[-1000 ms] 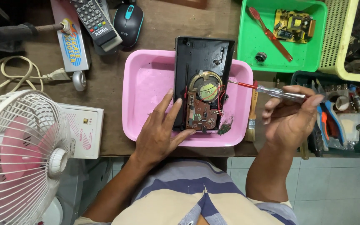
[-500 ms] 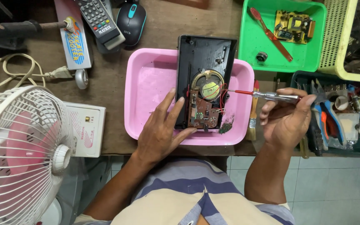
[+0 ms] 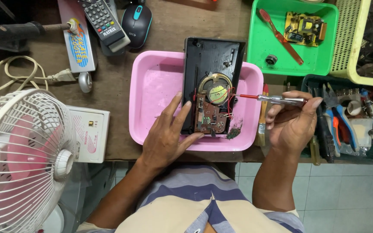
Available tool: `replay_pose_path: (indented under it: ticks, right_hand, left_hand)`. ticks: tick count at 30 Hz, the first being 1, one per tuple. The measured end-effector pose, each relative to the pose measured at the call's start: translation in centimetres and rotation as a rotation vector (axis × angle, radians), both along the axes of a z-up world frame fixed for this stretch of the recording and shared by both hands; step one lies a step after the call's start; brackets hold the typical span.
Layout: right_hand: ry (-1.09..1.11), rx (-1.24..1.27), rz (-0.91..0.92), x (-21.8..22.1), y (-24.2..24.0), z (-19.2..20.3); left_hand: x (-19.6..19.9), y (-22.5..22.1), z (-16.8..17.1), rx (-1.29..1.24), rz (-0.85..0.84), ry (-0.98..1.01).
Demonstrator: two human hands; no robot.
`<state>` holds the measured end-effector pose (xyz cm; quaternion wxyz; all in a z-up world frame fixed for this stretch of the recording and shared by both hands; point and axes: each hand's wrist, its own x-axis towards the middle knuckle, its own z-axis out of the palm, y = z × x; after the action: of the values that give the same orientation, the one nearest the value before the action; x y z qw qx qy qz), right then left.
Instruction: Repairing an electronic device by inspecting and adjusting the internal circuit board and components.
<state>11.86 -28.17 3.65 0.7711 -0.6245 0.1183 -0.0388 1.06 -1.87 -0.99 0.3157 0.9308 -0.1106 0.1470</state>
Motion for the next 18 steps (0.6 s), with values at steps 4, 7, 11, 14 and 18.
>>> replay_pose_path:
  ticks: [4,7,11,14,18]
  right_hand:
    - [-0.031,0.033,0.032,-0.03,-0.1,-0.24]
    - [-0.003,0.03,0.017,0.09,-0.03,-0.16]
    - [-0.01,0.013,0.027,0.1,0.01,-0.15]
    - [-0.005,0.021,0.024,0.08,-0.06,-0.21]
    - [-0.017,0.031,0.044,0.09,-0.24,-0.44]
  left_hand:
    - [0.05,-0.03,0.18,-0.007,0.007,0.001]
    - [0.12,0.02,0.22,-0.006,0.002,0.006]
    - [0.0,-0.01,0.15,-0.014,0.004,0.0]
    - [-0.01,-0.02,0.11,-0.007,0.004,0.001]
    - [0.05,-0.02,0.21,-0.009,-0.003,0.01]
